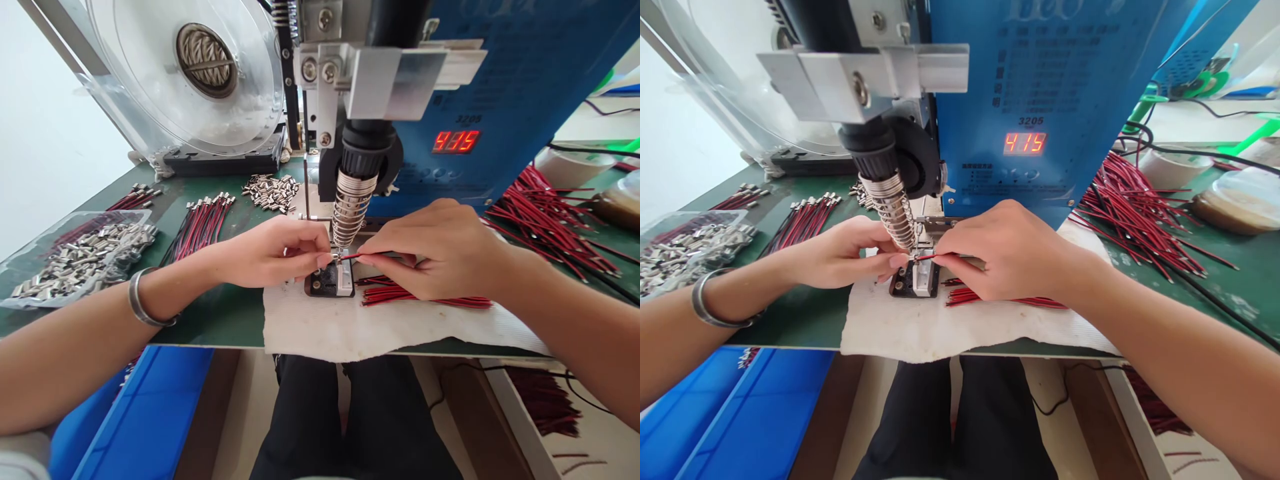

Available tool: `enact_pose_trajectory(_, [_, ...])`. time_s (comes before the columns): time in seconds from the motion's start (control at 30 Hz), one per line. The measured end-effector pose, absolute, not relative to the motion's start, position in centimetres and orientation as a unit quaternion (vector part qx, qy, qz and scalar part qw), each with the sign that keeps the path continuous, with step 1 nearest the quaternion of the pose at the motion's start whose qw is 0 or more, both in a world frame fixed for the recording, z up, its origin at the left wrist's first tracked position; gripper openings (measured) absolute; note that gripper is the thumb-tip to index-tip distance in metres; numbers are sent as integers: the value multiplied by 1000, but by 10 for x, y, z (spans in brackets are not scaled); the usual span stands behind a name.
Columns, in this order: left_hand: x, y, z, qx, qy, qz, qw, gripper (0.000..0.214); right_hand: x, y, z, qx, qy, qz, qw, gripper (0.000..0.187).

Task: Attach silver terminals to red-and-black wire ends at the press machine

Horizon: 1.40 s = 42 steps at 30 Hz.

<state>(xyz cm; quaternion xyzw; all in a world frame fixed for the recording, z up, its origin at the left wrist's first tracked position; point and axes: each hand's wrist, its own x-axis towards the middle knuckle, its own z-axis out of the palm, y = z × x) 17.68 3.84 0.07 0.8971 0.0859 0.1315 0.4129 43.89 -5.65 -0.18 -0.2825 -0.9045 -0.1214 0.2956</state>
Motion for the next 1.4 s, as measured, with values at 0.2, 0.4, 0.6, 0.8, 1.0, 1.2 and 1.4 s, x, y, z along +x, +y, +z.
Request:
enact_pose_trajectory(0.2, [177, 38, 0, 897, 89, 141, 410, 15, 438, -58, 0, -291, -901, -128, 296, 21])
enact_pose_trajectory(0.4, [178, 38, 0, 897, 88, 138, 410, 12, 436, -59, -1, -309, -903, -105, 280, 27])
enact_pose_trajectory(0.6, [176, 39, -1, 896, 90, 127, 416, 9, 437, -59, -4, -342, -898, -83, 263, 31])
enact_pose_trajectory(0.8, [175, 39, 0, 894, 90, 122, 421, 12, 436, -61, -4, -336, -897, -91, 274, 31])
enact_pose_trajectory(1.0, [175, 40, -1, 901, 83, 132, 405, 19, 436, -62, -2, -344, -898, -81, 262, 32])
enact_pose_trajectory(1.2, [175, 42, -4, 908, 73, 139, 389, 20, 435, -62, -2, -330, -898, -95, 275, 30])
enact_pose_trajectory(1.4, [176, 42, -3, 923, 28, 167, 345, 17, 433, -63, -2, -337, -896, -99, 273, 30])
